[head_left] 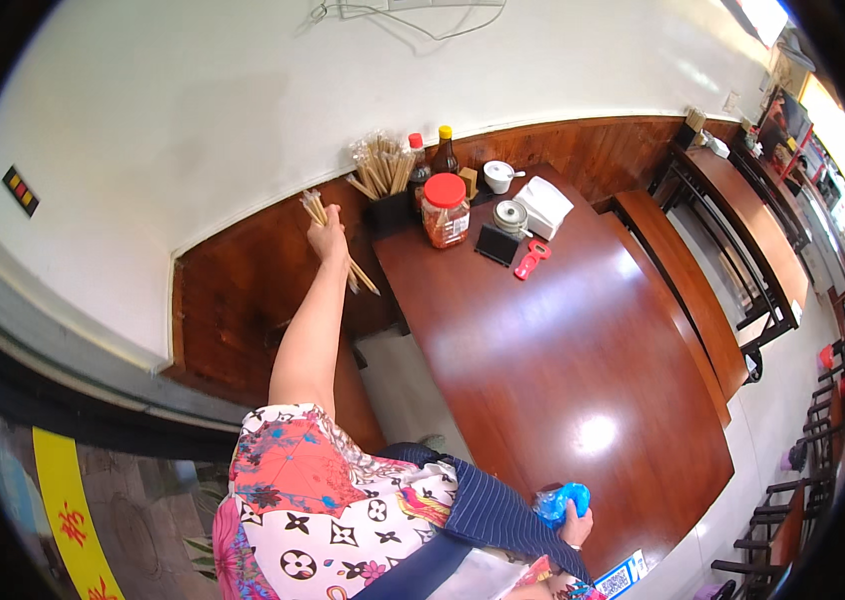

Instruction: The person unpacks a bundle of disposable chopsticks and distributes them into containers on several tables in a restaurant. They walk between tables, place chopsticks in holders, and briefly inspect a refrigerated display case.

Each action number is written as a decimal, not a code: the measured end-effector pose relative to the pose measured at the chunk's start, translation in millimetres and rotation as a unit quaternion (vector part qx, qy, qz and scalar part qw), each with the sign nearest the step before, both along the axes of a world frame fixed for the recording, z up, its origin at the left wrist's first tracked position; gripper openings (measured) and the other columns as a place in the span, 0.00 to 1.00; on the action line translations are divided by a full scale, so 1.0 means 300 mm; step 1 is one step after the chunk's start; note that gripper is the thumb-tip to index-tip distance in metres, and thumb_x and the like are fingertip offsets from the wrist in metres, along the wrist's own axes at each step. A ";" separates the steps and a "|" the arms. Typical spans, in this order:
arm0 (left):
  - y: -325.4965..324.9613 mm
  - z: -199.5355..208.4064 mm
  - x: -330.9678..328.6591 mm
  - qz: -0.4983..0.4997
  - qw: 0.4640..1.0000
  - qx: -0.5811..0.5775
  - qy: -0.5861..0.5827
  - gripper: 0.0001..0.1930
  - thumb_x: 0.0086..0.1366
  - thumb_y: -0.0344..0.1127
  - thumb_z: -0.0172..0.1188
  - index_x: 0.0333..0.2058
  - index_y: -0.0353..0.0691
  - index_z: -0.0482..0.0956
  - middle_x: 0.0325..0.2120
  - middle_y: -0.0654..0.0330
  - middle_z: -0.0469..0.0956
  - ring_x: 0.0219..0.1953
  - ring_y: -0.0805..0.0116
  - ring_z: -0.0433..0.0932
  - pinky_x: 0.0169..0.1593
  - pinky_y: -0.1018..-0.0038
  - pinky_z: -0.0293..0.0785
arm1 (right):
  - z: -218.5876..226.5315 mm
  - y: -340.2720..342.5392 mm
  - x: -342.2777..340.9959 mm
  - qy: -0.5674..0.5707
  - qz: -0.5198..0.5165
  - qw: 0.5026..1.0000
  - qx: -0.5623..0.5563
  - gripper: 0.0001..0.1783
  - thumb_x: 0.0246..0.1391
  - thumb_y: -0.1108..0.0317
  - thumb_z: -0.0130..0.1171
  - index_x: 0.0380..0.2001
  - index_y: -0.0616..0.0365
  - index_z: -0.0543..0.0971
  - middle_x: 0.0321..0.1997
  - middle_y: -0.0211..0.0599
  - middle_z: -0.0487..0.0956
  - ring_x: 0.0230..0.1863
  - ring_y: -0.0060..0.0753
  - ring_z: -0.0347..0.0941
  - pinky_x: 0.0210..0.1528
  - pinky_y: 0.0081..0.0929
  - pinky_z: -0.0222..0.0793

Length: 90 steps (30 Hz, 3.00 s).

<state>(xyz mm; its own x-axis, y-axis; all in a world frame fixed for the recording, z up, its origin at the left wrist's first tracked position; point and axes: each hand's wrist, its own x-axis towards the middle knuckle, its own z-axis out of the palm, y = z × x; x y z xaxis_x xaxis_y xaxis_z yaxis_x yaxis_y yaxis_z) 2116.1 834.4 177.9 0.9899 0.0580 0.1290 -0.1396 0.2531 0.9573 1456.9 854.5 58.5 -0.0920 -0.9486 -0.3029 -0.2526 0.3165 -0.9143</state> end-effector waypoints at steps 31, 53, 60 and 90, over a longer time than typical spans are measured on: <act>-0.368 -0.095 0.331 -0.024 0.902 0.405 -0.149 0.15 0.57 0.44 0.55 0.32 0.35 0.73 0.31 0.49 0.72 0.40 0.46 0.68 0.43 0.54 0.63 | -0.094 0.023 0.055 0.122 -0.165 0.977 -0.050 0.12 0.54 0.67 0.47 0.18 0.55 0.71 0.12 0.26 0.62 0.13 0.21 0.56 0.17 0.20 0.55; -0.288 -0.021 0.347 -0.297 0.945 0.122 -0.064 0.23 0.44 0.33 0.68 0.40 0.35 0.73 0.35 0.58 0.75 0.38 0.70 0.73 0.43 0.74 0.68 | -0.105 0.004 0.039 0.199 -0.163 0.966 0.002 0.18 0.47 0.55 0.56 0.29 0.62 0.75 0.25 0.39 0.74 0.26 0.30 0.69 0.30 0.28 0.65; -0.302 0.125 0.340 -0.124 0.892 0.296 -0.317 0.51 0.38 0.48 0.71 0.59 0.40 0.51 0.55 0.46 0.56 0.59 0.52 0.53 0.60 0.60 0.51 | -0.115 0.007 0.008 0.236 -0.153 0.959 0.022 0.24 0.45 0.51 0.59 0.33 0.64 0.77 0.29 0.43 0.78 0.30 0.33 0.74 0.34 0.30 0.68; -0.243 0.186 0.317 0.002 0.755 0.505 -0.418 0.16 0.60 0.40 0.49 0.46 0.45 0.69 0.49 0.55 0.66 0.52 0.52 0.62 0.51 0.62 0.61 | -0.012 0.038 0.122 0.214 -0.201 0.956 -0.010 0.23 0.48 0.56 0.57 0.37 0.68 0.74 0.33 0.44 0.77 0.33 0.35 0.73 0.38 0.30 0.67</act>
<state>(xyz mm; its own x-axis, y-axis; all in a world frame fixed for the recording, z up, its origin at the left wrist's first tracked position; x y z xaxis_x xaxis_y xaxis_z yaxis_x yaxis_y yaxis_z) 2211.2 761.5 233.7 0.5373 -0.4854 0.6897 -0.8015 -0.5483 0.2385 1493.5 866.1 55.1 -0.5620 -0.8157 -0.1369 -0.4670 0.4496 -0.7614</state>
